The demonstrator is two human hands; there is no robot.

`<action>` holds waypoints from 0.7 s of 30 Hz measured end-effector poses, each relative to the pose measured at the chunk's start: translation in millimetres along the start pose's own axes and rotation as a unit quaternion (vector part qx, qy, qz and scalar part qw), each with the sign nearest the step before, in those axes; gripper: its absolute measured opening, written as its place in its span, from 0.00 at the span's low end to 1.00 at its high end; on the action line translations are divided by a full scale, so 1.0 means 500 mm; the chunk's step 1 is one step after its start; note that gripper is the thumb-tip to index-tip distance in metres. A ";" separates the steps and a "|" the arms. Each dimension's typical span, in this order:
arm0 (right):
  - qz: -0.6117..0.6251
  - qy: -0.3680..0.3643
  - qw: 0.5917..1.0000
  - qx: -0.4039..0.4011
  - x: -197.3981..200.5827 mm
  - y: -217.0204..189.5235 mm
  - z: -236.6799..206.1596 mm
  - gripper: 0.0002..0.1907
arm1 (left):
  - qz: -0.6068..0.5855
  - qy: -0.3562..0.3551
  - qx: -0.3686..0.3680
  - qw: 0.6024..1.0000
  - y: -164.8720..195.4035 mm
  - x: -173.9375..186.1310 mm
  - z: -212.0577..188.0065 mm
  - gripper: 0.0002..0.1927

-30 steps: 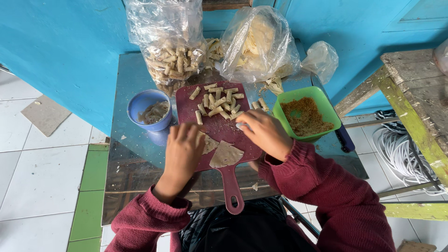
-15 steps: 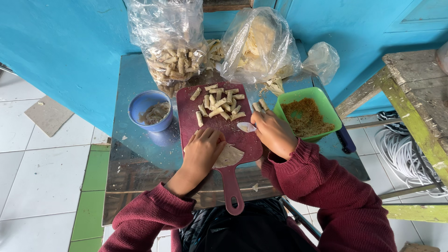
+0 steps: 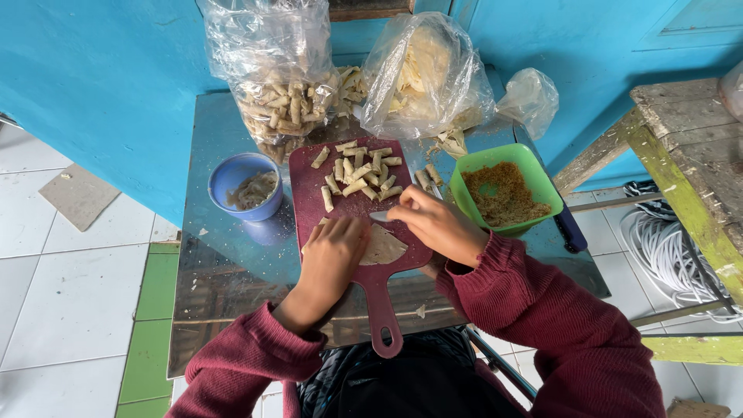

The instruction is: The person sits at a table and rolls thin pastry sheets by hand around a small filling, folding and pressing each wrapper into a cylindrical roll. Finished rolls are placed with a pile of completed rolls in a plastic bag, and the person repeats the rolling cycle with new wrappers and filling.

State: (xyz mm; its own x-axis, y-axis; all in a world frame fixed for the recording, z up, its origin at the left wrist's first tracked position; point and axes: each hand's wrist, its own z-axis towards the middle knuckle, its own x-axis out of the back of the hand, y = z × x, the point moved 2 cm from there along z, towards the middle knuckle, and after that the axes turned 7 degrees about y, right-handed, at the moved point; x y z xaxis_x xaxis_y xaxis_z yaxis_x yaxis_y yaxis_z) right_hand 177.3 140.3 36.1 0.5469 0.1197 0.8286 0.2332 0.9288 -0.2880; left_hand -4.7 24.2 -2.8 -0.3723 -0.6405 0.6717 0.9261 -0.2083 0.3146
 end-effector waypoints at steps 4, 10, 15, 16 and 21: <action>0.040 0.013 0.999 0.023 -0.029 0.006 -0.007 0.15 | -0.021 0.015 -0.041 0.999 0.024 0.028 -0.013 0.06; 0.051 -0.014 0.999 0.015 -0.039 -0.004 -0.016 0.16 | 0.009 -0.010 0.005 1.000 0.023 0.030 -0.014 0.07; -0.045 -0.026 0.998 0.036 -0.039 -0.020 -0.019 0.17 | 0.009 0.001 0.039 0.999 0.007 0.024 -0.018 0.05; -0.056 -0.015 0.997 0.055 -0.038 -0.022 -0.019 0.17 | 0.011 -0.008 0.041 0.999 0.004 0.021 -0.019 0.06; -0.094 0.033 0.990 0.103 -0.046 -0.022 -0.018 0.14 | 0.020 -0.017 0.021 0.999 -0.004 0.021 -0.019 0.08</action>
State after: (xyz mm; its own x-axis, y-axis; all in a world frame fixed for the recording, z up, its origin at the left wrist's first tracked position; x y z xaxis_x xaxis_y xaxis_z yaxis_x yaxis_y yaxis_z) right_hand 169.5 124.2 15.8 0.5628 -0.0799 0.8228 0.1708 0.9851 -0.0212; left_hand -9.7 11.0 -2.7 -0.3378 -0.6222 0.7063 0.9370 -0.1515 0.3147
